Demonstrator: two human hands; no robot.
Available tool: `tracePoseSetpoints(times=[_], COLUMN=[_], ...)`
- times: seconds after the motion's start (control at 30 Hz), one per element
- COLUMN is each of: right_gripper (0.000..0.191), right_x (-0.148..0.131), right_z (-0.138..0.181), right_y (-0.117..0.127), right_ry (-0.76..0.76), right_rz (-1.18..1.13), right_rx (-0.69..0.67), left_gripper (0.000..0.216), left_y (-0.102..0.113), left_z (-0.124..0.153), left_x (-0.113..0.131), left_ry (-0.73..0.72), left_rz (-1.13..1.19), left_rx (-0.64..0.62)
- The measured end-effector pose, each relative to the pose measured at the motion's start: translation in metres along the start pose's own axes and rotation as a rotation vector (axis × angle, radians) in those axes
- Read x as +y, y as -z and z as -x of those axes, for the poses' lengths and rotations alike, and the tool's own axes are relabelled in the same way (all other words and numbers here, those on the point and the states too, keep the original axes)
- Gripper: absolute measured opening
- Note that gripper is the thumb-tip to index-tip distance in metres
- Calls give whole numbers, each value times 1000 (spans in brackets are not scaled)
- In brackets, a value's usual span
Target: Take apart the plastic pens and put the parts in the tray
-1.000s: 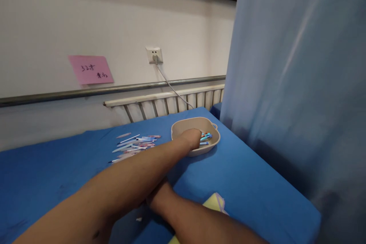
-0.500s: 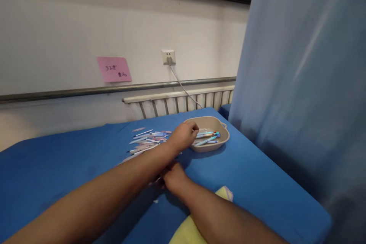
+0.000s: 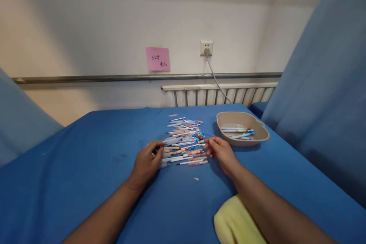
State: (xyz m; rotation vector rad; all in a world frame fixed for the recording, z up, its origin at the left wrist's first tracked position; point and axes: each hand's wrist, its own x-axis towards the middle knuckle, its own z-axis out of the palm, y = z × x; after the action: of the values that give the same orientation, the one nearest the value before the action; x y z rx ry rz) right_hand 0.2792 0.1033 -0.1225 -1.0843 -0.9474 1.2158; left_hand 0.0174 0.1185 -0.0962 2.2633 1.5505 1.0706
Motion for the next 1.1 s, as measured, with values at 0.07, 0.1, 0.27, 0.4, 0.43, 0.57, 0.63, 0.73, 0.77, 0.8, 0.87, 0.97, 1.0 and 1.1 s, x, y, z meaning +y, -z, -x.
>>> tracePoseSetpoints(times=[0.07,0.1,0.27,0.4,0.43,0.57,0.63,0.73,0.77,0.8,0.87,0.97,1.0,1.1], right_gripper=[43,41,29,14,12,10,10,9,9,9,10,11,12,13], right_x=[3,4,17,24,24,16,9,1,0,-1,-1,0,0,-2], right_z=[0,0,5,13,15,21,23,27,28,29,31,34,35,37], right_y=[-2,-3,-8,-6,-5,-1,1,2,2,1,0,-3,-4,-6], right_ry=[12,19,65,117,132,192,215,271,290,305,317,318,315,296], right_rz=[52,82,264,446,491,648,708,874,942,1006,1091,1141,1148,1178], right_rx=[-20,-36,-122,-185,-196,-229,-246,-307,-324,-338,-346,-370,-380,-395], left_gripper=[24,23,24,24,24,23,20,18,18,17,16,16,16,18], left_y=[1,1,1,-2,-3,-1,4,14,18,21,26,27,27,26], left_z=[-5,-7,-8,-6,-5,2,9,20,23,24,25,22,21,21], left_x=[-4,-6,-17,-17,-15,-8,-6,-5,-5,-5,-3,0,1,2], left_ry=[-3,1,53,74,74,57,27,-69,-91,-103,-118,-145,-154,-165], left_rz=[14,18,28,38,41,62,71,52,39,21,-26,-88,-103,-153], left_rx=[-22,-30,-48,-74,-77,-95,-129,-234,-264,-294,-352,-447,-468,-496])
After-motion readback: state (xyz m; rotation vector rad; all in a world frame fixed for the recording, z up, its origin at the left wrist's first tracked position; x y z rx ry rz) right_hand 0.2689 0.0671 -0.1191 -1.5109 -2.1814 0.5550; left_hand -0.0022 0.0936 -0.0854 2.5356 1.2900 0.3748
